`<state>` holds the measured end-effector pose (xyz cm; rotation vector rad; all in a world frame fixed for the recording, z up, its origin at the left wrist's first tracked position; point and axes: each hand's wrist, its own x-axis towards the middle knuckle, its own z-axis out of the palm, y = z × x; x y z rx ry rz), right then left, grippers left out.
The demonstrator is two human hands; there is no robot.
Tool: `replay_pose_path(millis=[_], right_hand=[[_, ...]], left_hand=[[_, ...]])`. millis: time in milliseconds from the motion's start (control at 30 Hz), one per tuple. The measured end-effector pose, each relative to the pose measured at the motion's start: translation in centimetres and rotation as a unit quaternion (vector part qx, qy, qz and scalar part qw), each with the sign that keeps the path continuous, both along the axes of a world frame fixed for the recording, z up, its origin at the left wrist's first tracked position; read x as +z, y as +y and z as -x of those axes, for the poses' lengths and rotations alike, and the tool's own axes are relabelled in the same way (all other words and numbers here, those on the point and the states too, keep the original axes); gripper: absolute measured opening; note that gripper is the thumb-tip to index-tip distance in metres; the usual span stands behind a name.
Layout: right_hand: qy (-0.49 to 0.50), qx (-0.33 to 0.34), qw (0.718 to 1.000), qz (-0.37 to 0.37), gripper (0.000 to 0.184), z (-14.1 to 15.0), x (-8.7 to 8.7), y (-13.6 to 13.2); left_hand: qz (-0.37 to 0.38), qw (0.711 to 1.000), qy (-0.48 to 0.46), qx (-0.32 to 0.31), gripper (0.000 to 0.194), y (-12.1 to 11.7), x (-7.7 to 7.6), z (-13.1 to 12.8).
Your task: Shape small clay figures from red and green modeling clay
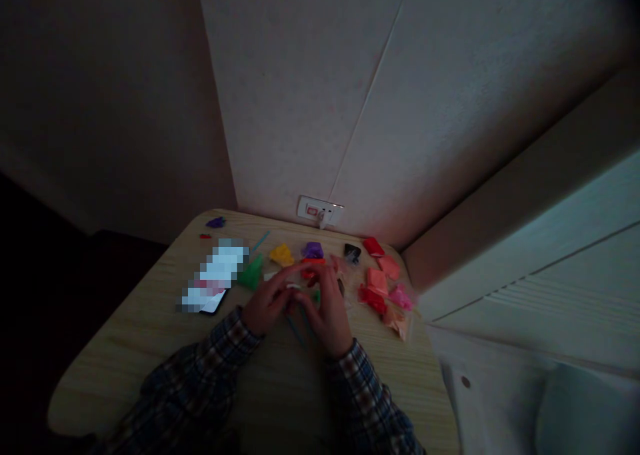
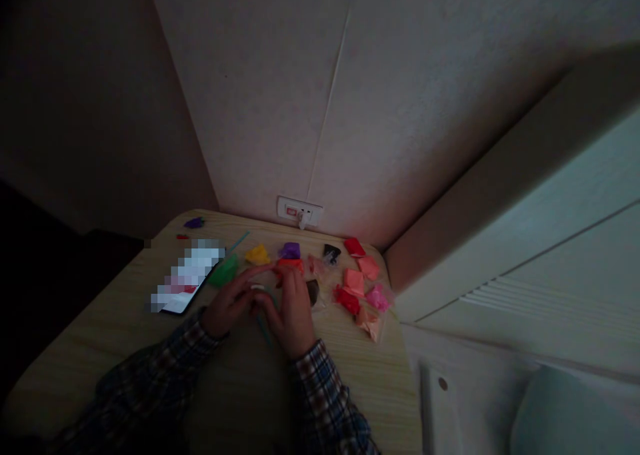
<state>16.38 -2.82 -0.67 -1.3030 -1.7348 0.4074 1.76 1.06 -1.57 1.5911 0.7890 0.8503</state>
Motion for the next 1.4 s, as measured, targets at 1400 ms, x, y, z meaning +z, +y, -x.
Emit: replay_pose_path(millis=[1400], right_hand=[[-0.154,-0.052,0.986,-0.018,0.044,-1.3,-2.5,-0.2]], left_hand=[[0.123,0.988,-0.058,0.079,0.015,0.4,-0.1,-0.5]])
